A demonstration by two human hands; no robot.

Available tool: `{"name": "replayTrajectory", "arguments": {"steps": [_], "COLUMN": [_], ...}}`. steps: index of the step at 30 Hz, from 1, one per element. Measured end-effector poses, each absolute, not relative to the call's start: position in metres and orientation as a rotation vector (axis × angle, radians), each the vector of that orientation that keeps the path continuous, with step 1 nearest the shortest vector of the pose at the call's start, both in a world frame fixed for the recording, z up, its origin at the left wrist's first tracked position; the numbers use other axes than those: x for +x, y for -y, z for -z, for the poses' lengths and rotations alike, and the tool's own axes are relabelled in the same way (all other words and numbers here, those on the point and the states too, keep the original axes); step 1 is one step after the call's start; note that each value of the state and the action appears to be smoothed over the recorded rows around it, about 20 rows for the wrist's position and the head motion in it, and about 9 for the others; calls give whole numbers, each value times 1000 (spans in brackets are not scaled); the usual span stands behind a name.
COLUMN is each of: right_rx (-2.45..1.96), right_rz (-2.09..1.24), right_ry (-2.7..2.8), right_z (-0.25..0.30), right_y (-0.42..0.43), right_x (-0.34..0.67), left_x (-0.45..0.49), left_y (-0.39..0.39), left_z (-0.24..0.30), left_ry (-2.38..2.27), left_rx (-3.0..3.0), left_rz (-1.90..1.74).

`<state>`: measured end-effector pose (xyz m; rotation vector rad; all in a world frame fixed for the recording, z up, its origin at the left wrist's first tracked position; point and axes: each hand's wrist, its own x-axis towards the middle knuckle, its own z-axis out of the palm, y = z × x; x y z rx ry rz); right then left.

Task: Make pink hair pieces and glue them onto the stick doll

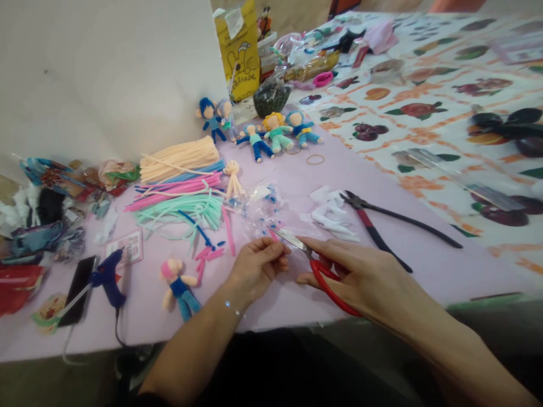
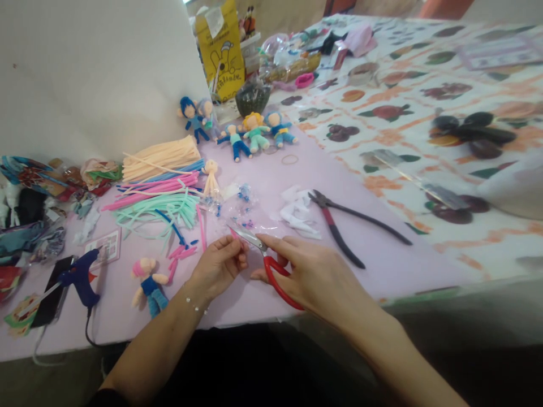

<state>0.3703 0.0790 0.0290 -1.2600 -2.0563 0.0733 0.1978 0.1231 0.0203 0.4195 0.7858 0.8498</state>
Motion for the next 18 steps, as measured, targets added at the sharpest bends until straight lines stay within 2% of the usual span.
{"name": "replayTrajectory", "arguments": {"steps": [8,18], "right_rx": [-1318,-1275], "right_rz": [-135,-47], "right_ry": [2083,2087], "right_z": [-29,-29], "right_y": [-75,-76], "right_x": [368,363], "left_x": [199,197], "left_y": [-123,-122], "left_z": [-21,-18], "left_ry": [-790,-794], "left_rx": [424,436], "left_rz": [-850,-848]}}
